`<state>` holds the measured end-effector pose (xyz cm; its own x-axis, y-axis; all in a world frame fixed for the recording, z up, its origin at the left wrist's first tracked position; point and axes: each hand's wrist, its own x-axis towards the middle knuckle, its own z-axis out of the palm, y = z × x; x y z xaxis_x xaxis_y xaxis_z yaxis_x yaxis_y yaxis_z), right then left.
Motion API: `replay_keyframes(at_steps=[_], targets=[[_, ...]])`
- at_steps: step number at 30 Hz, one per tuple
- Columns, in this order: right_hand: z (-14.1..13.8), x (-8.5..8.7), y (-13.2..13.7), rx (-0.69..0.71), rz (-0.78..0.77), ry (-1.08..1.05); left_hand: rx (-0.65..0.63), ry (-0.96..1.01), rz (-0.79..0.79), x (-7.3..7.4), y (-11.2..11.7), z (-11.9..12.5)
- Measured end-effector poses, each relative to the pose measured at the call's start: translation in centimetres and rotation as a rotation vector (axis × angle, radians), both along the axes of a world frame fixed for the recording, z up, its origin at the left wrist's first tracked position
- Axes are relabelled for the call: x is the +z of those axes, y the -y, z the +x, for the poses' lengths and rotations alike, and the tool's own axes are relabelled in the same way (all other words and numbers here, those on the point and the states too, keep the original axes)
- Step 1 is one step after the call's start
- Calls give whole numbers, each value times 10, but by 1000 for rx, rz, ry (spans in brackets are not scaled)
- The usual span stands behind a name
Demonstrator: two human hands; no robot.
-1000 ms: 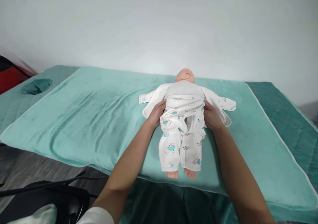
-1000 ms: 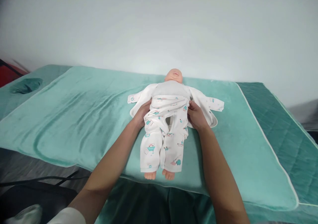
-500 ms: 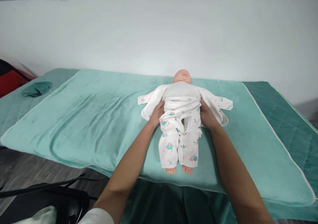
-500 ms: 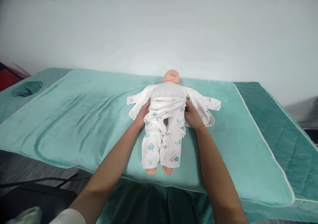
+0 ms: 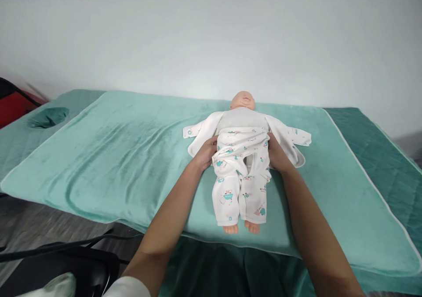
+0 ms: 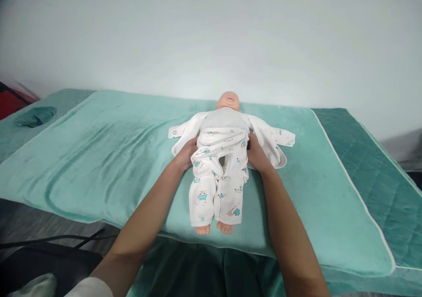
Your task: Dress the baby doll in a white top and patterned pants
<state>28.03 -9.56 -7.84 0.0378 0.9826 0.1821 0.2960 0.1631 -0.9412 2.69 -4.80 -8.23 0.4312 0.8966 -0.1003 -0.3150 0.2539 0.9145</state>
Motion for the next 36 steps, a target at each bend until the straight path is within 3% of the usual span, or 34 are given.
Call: replay_keyframes(at_steps=[5,16,22,32,36], targets=[[0,-3,0,46,53,-52,-46,-44,117,-3,-1,1],[-5,-5,-6,-11,74,-217,119,-299,518,5,5,8],[-5,-5,-6,-69,107,-175,276,-365,567,-2,-2,13],[-7,-2,-5,-180,137,-6,240,-374,652,-19,-11,10],[-4,-7,-8,-292,78,85,290,-356,507,-25,-11,9]])
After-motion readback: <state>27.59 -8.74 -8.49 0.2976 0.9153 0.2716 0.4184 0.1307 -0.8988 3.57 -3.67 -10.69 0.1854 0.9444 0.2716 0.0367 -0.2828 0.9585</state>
